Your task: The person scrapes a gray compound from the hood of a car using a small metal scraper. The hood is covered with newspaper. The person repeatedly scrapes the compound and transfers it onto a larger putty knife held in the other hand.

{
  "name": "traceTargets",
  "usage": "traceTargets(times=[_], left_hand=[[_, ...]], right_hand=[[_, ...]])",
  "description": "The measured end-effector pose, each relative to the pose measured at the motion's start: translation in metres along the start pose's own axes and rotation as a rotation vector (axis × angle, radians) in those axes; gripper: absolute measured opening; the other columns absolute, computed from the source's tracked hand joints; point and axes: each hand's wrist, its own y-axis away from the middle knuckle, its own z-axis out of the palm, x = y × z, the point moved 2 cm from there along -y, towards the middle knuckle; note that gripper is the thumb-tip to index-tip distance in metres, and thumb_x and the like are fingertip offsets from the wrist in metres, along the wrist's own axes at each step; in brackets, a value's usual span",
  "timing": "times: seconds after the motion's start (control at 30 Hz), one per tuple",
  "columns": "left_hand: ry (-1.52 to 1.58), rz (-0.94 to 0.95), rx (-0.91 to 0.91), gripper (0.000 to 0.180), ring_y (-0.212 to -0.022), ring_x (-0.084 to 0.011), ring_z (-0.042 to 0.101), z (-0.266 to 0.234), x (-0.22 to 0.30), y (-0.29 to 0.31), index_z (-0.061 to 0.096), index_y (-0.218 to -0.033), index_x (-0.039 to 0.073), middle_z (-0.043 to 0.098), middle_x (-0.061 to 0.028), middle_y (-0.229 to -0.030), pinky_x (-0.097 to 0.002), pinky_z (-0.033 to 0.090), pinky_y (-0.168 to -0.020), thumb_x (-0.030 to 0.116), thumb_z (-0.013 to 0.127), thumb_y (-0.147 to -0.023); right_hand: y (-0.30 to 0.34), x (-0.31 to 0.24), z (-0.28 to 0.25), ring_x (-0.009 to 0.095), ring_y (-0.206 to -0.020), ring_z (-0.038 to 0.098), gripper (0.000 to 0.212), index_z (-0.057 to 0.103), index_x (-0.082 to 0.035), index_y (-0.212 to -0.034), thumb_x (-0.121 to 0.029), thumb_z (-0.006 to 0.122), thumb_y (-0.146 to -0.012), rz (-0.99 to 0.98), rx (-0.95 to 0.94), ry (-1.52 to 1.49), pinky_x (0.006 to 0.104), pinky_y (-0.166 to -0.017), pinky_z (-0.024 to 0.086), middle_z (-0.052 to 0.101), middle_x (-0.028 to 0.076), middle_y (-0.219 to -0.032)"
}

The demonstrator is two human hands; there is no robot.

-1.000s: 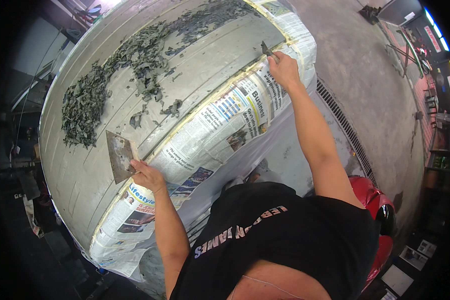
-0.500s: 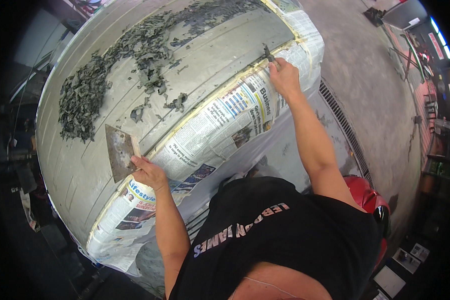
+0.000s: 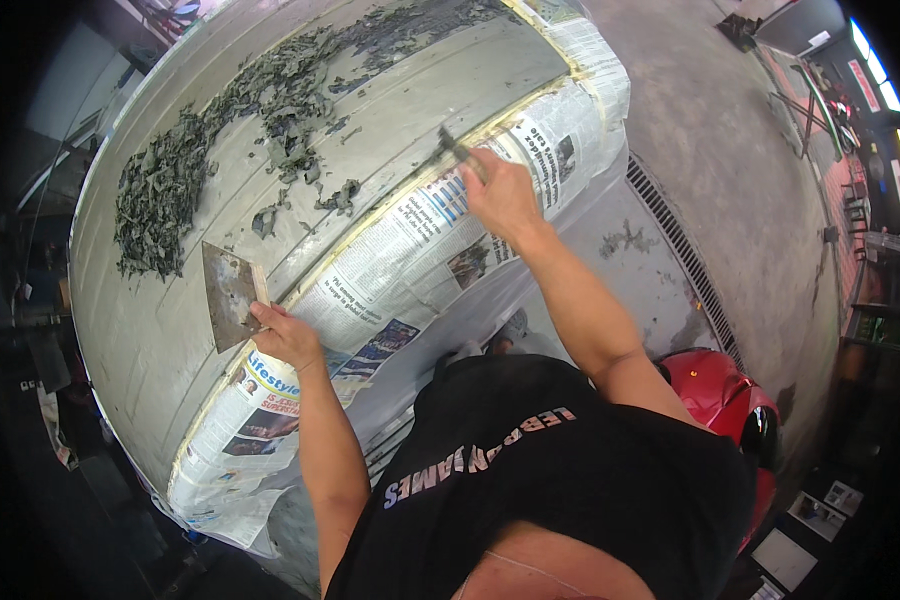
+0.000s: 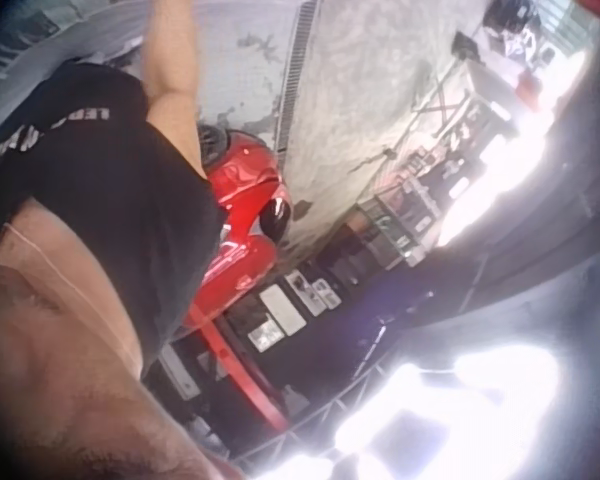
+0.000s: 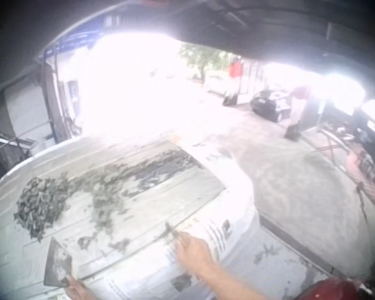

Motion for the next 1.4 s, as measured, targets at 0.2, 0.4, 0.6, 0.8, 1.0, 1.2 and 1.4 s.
traceTargets(times=[0.2, 0.4, 0.6, 0.8, 1.0, 1.2, 1.4], left_hand=[[-0.084, 0.026, -0.02, 0.052, -0.058, -0.0127, 0.049, 0.001, -0.004, -0.003, 0.056, -0.08, -0.002, 0.055, -0.0045, -0.068, -0.0272, 0.039, -0.052, 0.041, 0.05, -0.108], [-0.134, 0.011, 0.002, 0.056, -0.058, -0.0145, 0.05, -0.002, -0.009, -0.005, 0.058, -0.077, -0.003, 0.056, -0.0056, -0.066, -0.0291, 0.04, -0.054, 0.042, 0.049, -0.108], [-0.13, -0.01, -0.014, 0.054, -0.059, -0.0142, 0.05, -0.002, -0.008, 0.001, 0.059, -0.081, -0.004, 0.056, -0.0054, -0.067, -0.0282, 0.041, -0.054, 0.041, 0.05, -0.108], [-0.184, -0.037, 0.019, 0.063, -0.057, -0.0164, 0.051, 0.004, 0.0, 0.003, 0.058, -0.072, -0.006, 0.056, -0.0072, -0.062, -0.0304, 0.042, -0.054, 0.045, 0.048, -0.107], [-0.204, 0.027, 0.013, 0.066, -0.056, -0.0179, 0.052, -0.011, -0.015, -0.006, 0.06, -0.072, -0.006, 0.058, -0.0095, -0.062, -0.0327, 0.041, -0.052, 0.05, 0.048, -0.106], [-0.202, 0.07, 0.044, 0.065, -0.054, -0.0211, 0.053, 0.002, -0.003, -0.004, 0.06, -0.07, -0.004, 0.056, -0.0088, -0.057, -0.0362, 0.042, -0.054, 0.048, 0.048, -0.106], [-0.268, 0.006, 0.0, 0.062, -0.056, -0.0222, 0.053, -0.003, 0.0, 0.0, 0.06, -0.072, -0.004, 0.057, -0.0098, -0.059, -0.0377, 0.041, -0.055, 0.047, 0.048, -0.106]], right_hand=[[-0.03, 0.05, -0.025, 0.046, -0.093, 0.07, 0.036, 0.068, 0.002, -0.117, -0.026, 0.063, -0.094, -0.004, 0.291, 0.017, 0.0478, -0.087, 0.054, 0.071, 0.029, -0.094], [-0.045, 0.061, -0.019, 0.046, -0.099, 0.068, 0.042, 0.068, 0.002, -0.119, -0.03, 0.063, -0.092, 0.096, 0.268, -0.017, 0.0474, -0.091, 0.052, 0.071, 0.029, -0.101], [-0.038, 0.061, -0.007, 0.047, -0.095, 0.069, 0.039, 0.066, 0.004, -0.119, -0.026, 0.061, -0.094, 0.038, 0.3, 0.023, 0.0479, -0.088, 0.053, 0.071, 0.031, -0.096], [-0.007, 0.032, 0.022, 0.039, -0.086, 0.072, 0.042, 0.066, 0.004, -0.121, -0.028, 0.061, -0.095, 0.06, 0.068, -0.06, 0.0449, -0.081, 0.056, 0.072, 0.027, -0.088], [0.018, -0.026, 0.006, 0.037, -0.084, 0.073, 0.041, 0.067, 0.002, -0.12, -0.029, 0.063, -0.095, 0.043, 0.022, -0.217, 0.0441, -0.08, 0.056, 0.073, 0.025, -0.086], [-0.041, 0.077, -0.022, 0.042, -0.097, 0.071, 0.043, 0.069, 0.0, -0.119, -0.033, 0.065, -0.091, 0.11, 0.234, -0.164, 0.045, -0.087, 0.054, 0.072, 0.028, -0.099], [-0.052, 0.092, -0.009, 0.042, -0.098, 0.071, 0.042, 0.071, -0.002, -0.117, -0.035, 0.065, -0.09, 0.205, 0.228, -0.248, 0.0443, -0.089, 0.053, 0.073, 0.026, -0.1]])
